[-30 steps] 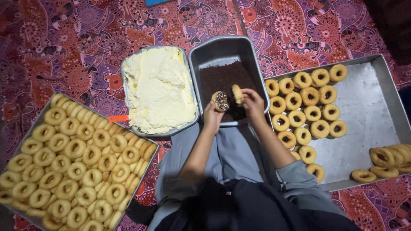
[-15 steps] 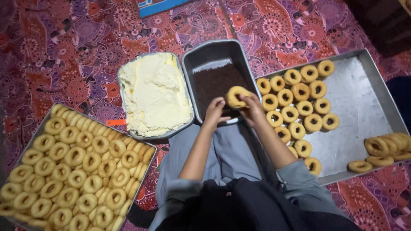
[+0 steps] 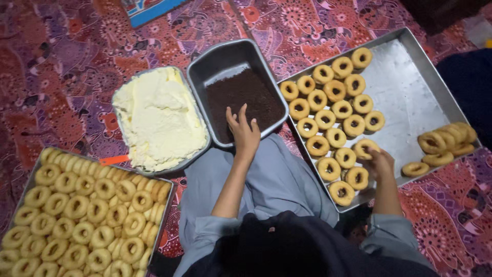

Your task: The person repeatedly picks up ring-shaped doughnuts, fills the center with a white cream using their fingers, dips the filled side into a dark granular topping, and places the finished doughnuts onto a metal tray.

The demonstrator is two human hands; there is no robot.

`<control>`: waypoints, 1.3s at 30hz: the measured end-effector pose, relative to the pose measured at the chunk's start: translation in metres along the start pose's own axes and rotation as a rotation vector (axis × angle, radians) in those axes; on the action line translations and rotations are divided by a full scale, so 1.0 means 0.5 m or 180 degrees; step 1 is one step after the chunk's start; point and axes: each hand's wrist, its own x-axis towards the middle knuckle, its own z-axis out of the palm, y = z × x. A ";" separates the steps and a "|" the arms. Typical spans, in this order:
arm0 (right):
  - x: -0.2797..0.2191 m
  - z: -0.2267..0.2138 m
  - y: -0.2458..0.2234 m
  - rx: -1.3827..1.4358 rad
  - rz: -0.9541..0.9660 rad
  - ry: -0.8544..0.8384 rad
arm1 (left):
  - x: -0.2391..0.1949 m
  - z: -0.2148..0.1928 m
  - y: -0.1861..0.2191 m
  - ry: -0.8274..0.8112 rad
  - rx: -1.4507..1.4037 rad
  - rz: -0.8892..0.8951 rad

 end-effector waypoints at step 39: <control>-0.177 0.200 0.041 -0.0675 -0.0780 -0.0745 | -0.145 0.104 0.027 -0.2574 -0.3445 -0.3029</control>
